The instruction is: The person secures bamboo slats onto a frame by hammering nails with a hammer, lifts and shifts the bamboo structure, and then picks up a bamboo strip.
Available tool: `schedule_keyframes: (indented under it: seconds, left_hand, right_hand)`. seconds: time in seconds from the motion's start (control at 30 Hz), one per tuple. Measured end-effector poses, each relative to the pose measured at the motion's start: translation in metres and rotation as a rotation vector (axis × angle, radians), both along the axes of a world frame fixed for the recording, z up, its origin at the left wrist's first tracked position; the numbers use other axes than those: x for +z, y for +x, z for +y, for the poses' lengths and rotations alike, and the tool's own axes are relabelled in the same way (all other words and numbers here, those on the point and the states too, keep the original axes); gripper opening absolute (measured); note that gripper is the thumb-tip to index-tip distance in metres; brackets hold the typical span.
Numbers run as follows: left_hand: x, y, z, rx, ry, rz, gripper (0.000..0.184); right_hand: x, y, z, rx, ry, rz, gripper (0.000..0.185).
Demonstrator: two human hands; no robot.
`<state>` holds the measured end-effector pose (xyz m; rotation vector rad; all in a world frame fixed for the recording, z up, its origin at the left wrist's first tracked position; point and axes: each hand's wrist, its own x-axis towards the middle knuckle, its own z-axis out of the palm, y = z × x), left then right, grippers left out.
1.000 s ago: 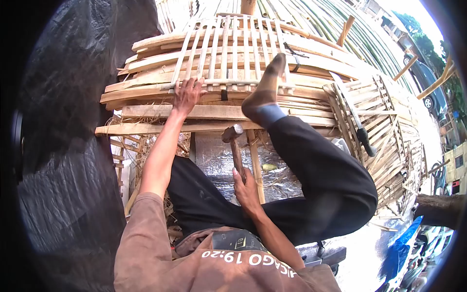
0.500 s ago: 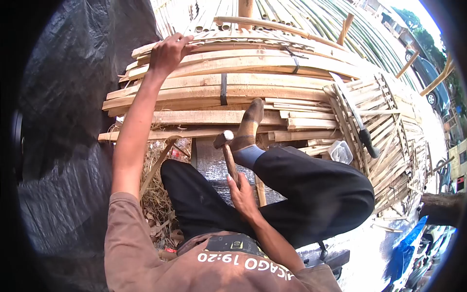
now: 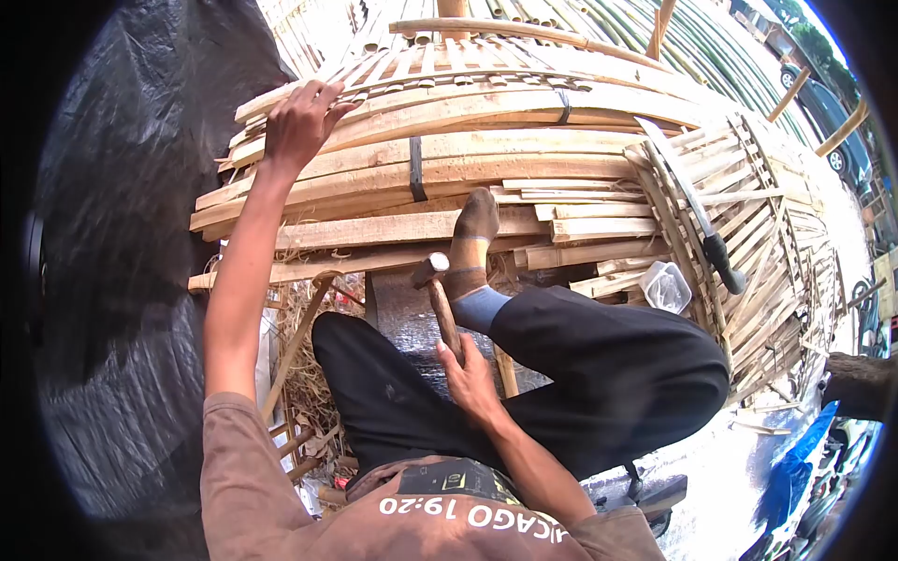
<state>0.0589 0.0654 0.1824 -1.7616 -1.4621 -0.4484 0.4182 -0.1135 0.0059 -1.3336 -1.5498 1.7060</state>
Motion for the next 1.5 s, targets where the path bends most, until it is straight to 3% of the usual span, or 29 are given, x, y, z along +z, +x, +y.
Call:
schedule_keyframes:
  seconds: [0.3, 0.4, 0.47, 0.77, 0.83, 0.93, 1.23, 1.33, 1.5]
  left_hand:
    - [0.037, 0.004, 0.011, 0.022, 0.003, 0.025, 0.042]
    - [0.054, 0.002, 0.021, -0.027, 0.050, 0.038, 0.038]
    - [0.071, 0.005, 0.025, -0.028, 0.049, 0.039, 0.034]
    - [0.127, 0.008, 0.049, -0.060, 0.073, 0.089, 0.037]
    - [0.137, 0.007, 0.049, -0.087, 0.044, 0.077, 0.038]
    - [0.147, 0.011, 0.043, -0.049, -0.007, 0.064, 0.036]
    - [0.120, 0.023, 0.015, 0.009, -0.058, 0.085, 0.035]
    - [0.088, 0.025, -0.003, 0.013, -0.101, 0.049, 0.031]
    - [0.013, 0.018, -0.030, 0.017, -0.115, 0.123, 0.040]
  right_hand:
    - [-0.002, 0.003, 0.004, -0.013, 0.040, 0.036, 0.030]
    - [0.003, 0.004, 0.010, 0.004, -0.034, -0.025, 0.039]
    - [-0.005, 0.003, 0.010, -0.017, 0.017, 0.034, 0.030]
    - [0.006, 0.005, 0.014, -0.007, 0.018, 0.043, 0.030]
    - [0.010, 0.006, 0.016, 0.012, -0.034, -0.028, 0.038]
    - [0.006, 0.005, 0.018, 0.006, -0.017, 0.008, 0.034]
    - [0.006, 0.008, 0.016, 0.016, -0.046, 0.006, 0.036]
    - [0.007, 0.008, 0.014, 0.001, -0.034, 0.029, 0.033]
    - [0.015, 0.009, 0.016, -0.001, -0.064, -0.018, 0.035]
